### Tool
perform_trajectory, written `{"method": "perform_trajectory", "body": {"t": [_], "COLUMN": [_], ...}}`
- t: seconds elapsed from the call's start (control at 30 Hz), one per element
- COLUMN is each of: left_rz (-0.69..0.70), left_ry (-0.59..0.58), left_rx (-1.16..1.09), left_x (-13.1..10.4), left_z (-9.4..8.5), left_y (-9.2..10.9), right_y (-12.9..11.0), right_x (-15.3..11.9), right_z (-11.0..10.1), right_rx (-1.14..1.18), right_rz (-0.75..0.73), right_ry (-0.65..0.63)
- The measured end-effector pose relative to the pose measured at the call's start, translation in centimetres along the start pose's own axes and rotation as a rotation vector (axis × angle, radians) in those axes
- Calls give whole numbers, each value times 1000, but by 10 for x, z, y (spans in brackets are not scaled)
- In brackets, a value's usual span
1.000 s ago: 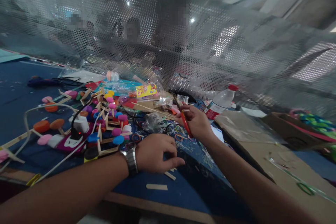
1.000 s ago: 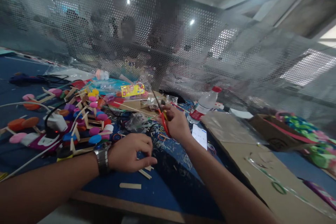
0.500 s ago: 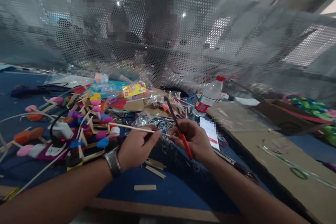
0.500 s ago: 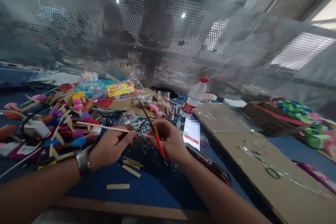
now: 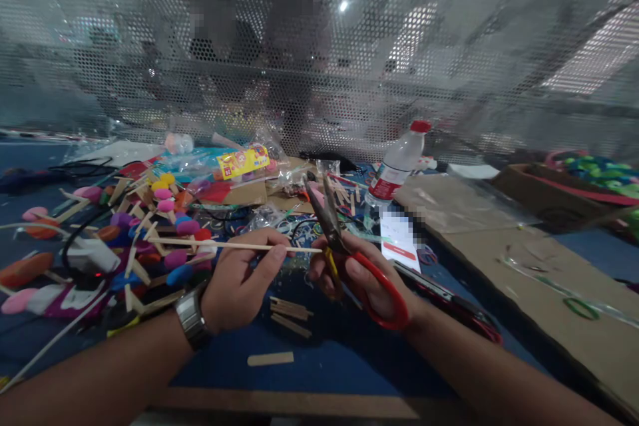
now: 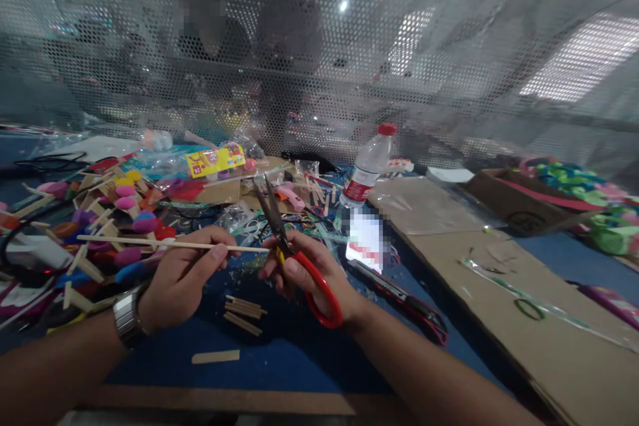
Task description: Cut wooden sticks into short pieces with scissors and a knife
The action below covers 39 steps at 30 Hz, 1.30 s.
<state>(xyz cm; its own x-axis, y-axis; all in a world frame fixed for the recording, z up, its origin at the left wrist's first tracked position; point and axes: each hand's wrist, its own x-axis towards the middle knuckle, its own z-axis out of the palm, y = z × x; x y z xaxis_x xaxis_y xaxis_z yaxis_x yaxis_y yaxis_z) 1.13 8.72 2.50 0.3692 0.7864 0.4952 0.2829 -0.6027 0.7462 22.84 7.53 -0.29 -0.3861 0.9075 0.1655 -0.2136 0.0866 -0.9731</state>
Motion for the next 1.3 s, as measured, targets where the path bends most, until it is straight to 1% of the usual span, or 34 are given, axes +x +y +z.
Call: {"method": "perform_trajectory", "body": {"t": [0.13,0.3,0.4,0.53,0.63,0.7,0.83,0.93,1.07,1.17,1.23,1.3], "left_rz": [5,27,33,82,113,161,288,346,353,347,333,290], "left_ry": [42,104,96,30,29,9,-156,-240,-300,-302,-302,-321], "left_rx": [-17,-68,-57,-22,22,54,81,83,102,112,72,13], "left_x": [0,-3,-3,0,2,3,3,3,2,2,1,2], "left_z": [0,1,2,2,0,-1,-1,2,5,7,7,8], "left_y": [-3,-9,-8,-3,0,0,1,2,1,-2,-4,-5], "right_y": [2,0,-2,-3,-2,-1,0,0,-4,-5,-4,-3], "right_x": [-4,-10,-9,-6,-5,-4,-3,-4,-5,-3,-1,2], "right_z": [0,2,4,6,7,8,10,11,11,11,10,9], "right_rx": [8,-51,-86,-81,-59,-39,-15,0,10,37,53,61], "right_rz": [-22,-81,-89,-55,-29,-28,-26,-19,15,37,48,58], "right_ry": [-55,-38,-25,-7,-6,8,67,111,127,136,153,176]}}
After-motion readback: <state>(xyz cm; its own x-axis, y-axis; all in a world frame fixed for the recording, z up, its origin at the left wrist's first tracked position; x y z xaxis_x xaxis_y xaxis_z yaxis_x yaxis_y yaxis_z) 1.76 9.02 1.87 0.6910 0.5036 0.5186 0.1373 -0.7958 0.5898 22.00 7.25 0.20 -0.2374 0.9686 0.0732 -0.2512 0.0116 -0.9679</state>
